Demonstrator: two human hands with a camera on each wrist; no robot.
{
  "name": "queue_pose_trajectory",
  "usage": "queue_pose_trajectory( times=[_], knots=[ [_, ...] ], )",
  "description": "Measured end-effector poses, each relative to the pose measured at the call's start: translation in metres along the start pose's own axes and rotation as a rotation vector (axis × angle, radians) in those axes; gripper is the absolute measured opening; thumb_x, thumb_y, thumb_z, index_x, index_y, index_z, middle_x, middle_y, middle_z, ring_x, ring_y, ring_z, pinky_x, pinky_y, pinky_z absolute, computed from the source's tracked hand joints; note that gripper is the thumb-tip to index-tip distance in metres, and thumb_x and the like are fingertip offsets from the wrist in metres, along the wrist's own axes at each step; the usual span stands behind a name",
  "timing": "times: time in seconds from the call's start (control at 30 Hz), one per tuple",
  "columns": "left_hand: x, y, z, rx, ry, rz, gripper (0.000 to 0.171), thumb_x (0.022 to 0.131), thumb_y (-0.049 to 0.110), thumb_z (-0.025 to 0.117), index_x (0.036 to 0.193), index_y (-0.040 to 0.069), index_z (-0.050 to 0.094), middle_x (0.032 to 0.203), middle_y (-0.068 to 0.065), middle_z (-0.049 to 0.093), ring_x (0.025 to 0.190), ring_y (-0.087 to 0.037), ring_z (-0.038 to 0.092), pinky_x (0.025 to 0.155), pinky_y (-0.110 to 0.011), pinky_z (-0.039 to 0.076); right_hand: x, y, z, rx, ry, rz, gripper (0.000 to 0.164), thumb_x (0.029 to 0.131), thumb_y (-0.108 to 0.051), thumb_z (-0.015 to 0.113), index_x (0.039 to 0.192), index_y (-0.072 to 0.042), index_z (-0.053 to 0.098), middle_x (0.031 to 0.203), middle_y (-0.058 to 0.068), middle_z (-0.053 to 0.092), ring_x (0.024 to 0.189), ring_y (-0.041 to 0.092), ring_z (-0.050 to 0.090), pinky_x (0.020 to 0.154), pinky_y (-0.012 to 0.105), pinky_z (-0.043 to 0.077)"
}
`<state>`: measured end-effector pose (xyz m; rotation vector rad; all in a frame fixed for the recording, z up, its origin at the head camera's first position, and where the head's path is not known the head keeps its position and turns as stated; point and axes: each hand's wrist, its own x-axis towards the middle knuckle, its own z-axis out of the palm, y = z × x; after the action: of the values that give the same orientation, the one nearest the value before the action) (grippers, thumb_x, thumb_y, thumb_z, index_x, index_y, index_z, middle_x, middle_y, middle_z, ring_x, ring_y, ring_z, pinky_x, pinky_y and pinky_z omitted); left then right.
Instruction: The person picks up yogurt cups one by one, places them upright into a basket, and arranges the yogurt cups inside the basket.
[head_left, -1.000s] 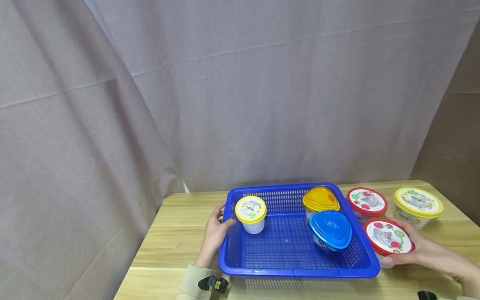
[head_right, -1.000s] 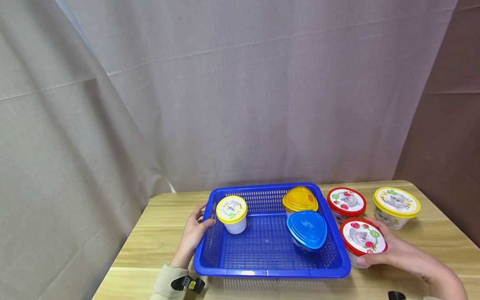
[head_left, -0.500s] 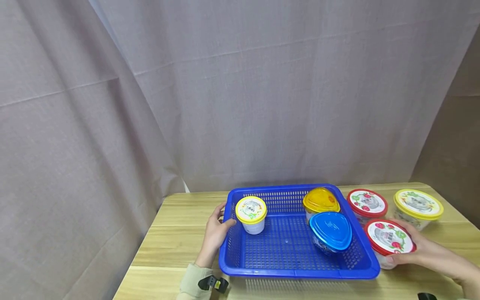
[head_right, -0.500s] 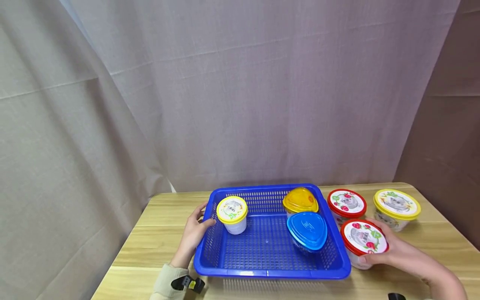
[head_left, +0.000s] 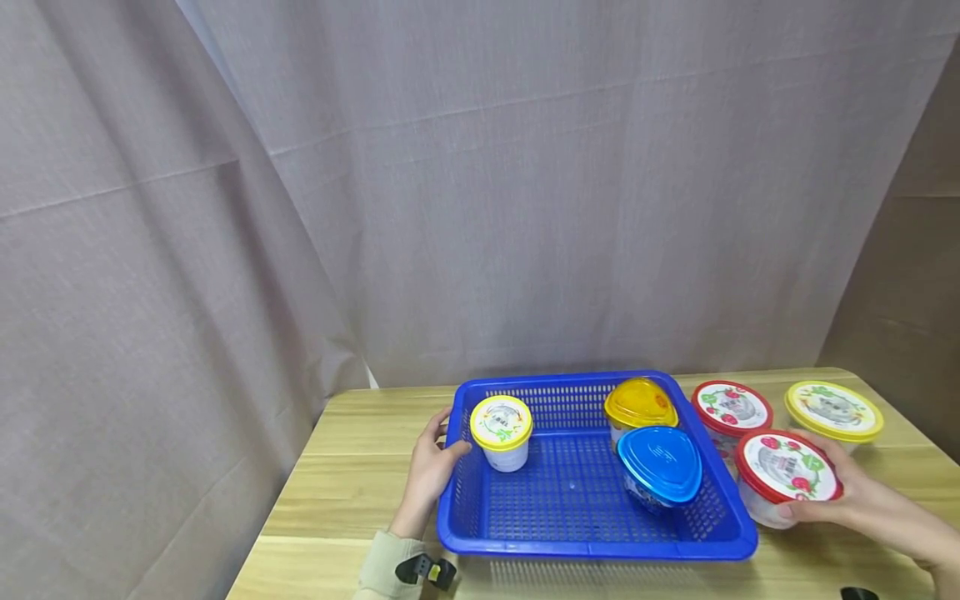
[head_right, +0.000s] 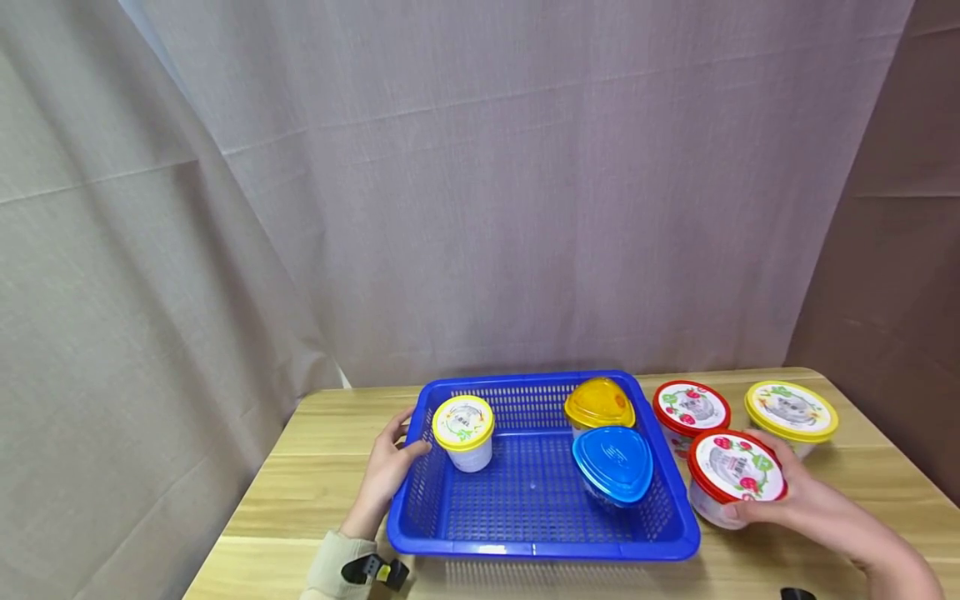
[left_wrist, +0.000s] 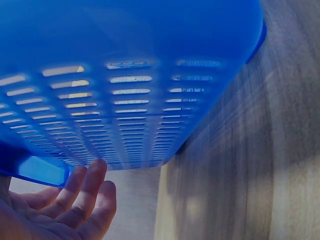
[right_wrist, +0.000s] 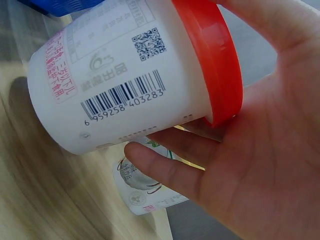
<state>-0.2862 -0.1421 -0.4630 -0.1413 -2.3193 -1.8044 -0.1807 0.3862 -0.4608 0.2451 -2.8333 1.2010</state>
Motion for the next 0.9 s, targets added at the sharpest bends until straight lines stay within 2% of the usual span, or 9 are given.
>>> queue_pose_trajectory(
  times=[0.2,0.23,0.33,0.43,0.5,0.57,0.63,0.83,0.9],
  knots=[
    [0.001,-0.001,0.0,0.007,0.001,-0.002,0.069,0.076,0.001,0.07,0.142,-0.001,0.052,0.111,-0.022,0.065,0.08,-0.021,0.062,0.068,-0.032,0.055,0.001,0.0,-0.002,-0.009,0.034,-0.016,0.091,0.088,-0.011,0.073,0.148,0.013,0.009,0.126,0.032,0.045,0.094,-0.021,0.036,0.069,0.017,0.044],
    [0.001,-0.001,0.0,0.006,0.0,-0.001,0.069,0.076,0.001,0.07,0.142,-0.001,0.052,0.111,-0.022,0.065,0.08,-0.021,0.062,0.068,-0.032,0.055,0.001,0.0,-0.002,-0.011,0.051,-0.02,0.092,0.087,-0.011,0.074,0.149,0.01,0.01,0.125,0.024,0.048,0.095,-0.02,0.036,0.069,0.017,0.044],
    [0.001,-0.001,0.0,0.0,-0.004,0.001,0.069,0.076,0.001,0.07,0.143,-0.001,0.051,0.111,-0.022,0.065,0.08,-0.021,0.062,0.068,-0.032,0.055,-0.001,0.002,0.0,-0.002,0.085,-0.046,0.095,0.086,-0.01,0.075,0.157,-0.013,0.013,0.128,0.0,0.047,0.096,-0.02,0.035,0.07,0.016,0.043],
    [0.0,-0.001,0.0,-0.007,-0.005,0.001,0.07,0.076,0.0,0.07,0.143,-0.002,0.051,0.112,-0.023,0.065,0.08,-0.021,0.062,0.068,-0.032,0.055,-0.003,0.001,0.001,0.012,0.126,-0.069,0.096,0.085,-0.008,0.075,0.153,-0.035,0.014,0.121,-0.022,0.038,0.098,-0.02,0.035,0.071,0.013,0.041],
    [0.0,0.0,0.0,-0.01,-0.004,0.001,0.07,0.076,0.0,0.071,0.143,-0.002,0.05,0.112,-0.023,0.065,0.08,-0.021,0.062,0.068,-0.032,0.055,-0.004,-0.001,0.001,0.028,0.137,-0.084,0.096,0.086,-0.007,0.074,0.152,-0.038,0.013,0.123,-0.018,0.038,0.1,-0.02,0.034,0.072,0.01,0.039],
    [0.0,0.0,0.0,-0.01,-0.003,0.001,0.07,0.077,0.0,0.071,0.143,-0.002,0.05,0.113,-0.023,0.065,0.08,-0.021,0.062,0.068,-0.032,0.055,-0.004,-0.004,0.001,0.031,0.149,-0.087,0.097,0.086,-0.007,0.075,0.155,-0.033,0.012,0.128,-0.003,0.038,0.1,-0.02,0.033,0.072,0.008,0.036],
    [0.0,0.0,0.0,-0.009,-0.003,-0.002,0.07,0.077,0.001,0.071,0.143,-0.002,0.05,0.113,-0.023,0.065,0.081,-0.021,0.062,0.068,-0.032,0.055,-0.003,-0.007,0.0,0.029,0.164,-0.09,0.098,0.085,-0.007,0.075,0.157,-0.03,0.012,0.128,0.004,0.037,0.101,-0.021,0.032,0.072,0.007,0.035],
    [0.001,0.0,0.0,-0.016,-0.01,-0.005,0.07,0.076,0.001,0.07,0.144,-0.002,0.05,0.113,-0.023,0.065,0.079,-0.02,0.063,0.067,-0.031,0.056,-0.002,-0.013,-0.002,0.049,0.201,-0.107,0.098,0.084,-0.005,0.076,0.153,-0.038,0.016,0.121,-0.026,0.034,0.101,-0.019,0.035,0.073,0.006,0.034],
    [0.001,-0.001,0.0,-0.017,-0.012,-0.003,0.07,0.076,0.0,0.07,0.143,-0.003,0.05,0.112,-0.023,0.065,0.079,-0.02,0.063,0.067,-0.031,0.056,-0.002,-0.014,-0.005,0.054,0.2,-0.098,0.098,0.084,-0.005,0.076,0.151,-0.042,0.015,0.124,-0.023,0.037,0.099,-0.019,0.036,0.072,0.006,0.036]
  ],
)
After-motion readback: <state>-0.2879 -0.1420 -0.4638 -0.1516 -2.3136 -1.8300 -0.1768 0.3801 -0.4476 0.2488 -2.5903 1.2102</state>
